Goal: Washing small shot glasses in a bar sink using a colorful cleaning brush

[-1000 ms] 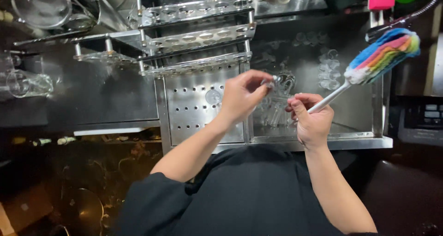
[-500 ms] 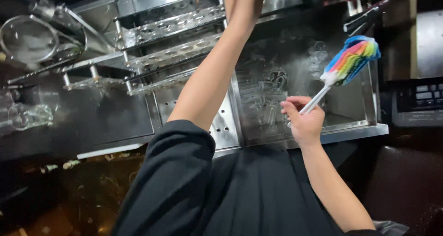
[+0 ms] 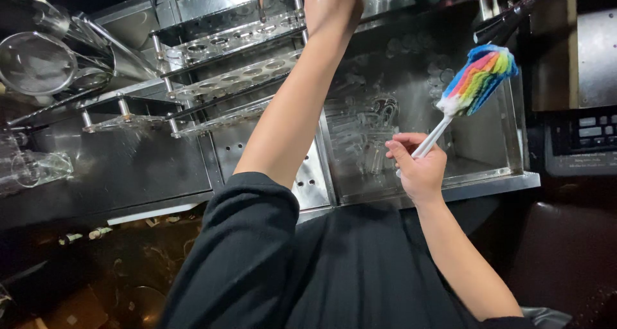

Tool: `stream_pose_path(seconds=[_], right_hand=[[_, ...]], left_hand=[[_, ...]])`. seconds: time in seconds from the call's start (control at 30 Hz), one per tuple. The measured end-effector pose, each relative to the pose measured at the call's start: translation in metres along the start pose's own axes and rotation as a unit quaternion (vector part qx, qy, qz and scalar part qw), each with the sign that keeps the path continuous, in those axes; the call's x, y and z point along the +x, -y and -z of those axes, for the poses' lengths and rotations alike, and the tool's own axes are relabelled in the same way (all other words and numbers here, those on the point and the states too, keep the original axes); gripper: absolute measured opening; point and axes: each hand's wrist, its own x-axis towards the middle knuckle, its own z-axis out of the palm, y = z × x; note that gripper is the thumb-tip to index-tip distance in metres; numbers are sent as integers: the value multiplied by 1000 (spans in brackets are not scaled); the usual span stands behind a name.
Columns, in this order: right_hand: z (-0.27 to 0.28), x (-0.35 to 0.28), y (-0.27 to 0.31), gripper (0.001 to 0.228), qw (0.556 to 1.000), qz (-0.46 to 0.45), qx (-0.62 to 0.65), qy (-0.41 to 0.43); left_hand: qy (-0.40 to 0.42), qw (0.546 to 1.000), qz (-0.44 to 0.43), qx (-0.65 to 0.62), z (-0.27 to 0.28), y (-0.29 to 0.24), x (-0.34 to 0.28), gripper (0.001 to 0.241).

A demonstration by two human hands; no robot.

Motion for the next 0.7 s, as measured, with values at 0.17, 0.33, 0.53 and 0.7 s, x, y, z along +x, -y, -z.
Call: stream_pose_path(seconds=[0.17, 0.33, 0.53, 0.7], right_hand=[[4, 2, -7, 14, 1000, 14, 9, -10], [9, 3, -12, 11, 1000, 12, 0, -17], [13, 10, -41, 14, 998, 48, -15, 23], [-6, 3, -27, 18, 979, 96, -147, 106]], left_hand=[[-12, 992, -69, 108, 13, 0, -7, 25], [41, 873, 52, -483, 130, -50, -73, 16], [154, 668, 201, -700, 199, -28, -190, 42], [156, 458, 216, -848, 123, 30, -339, 33]])
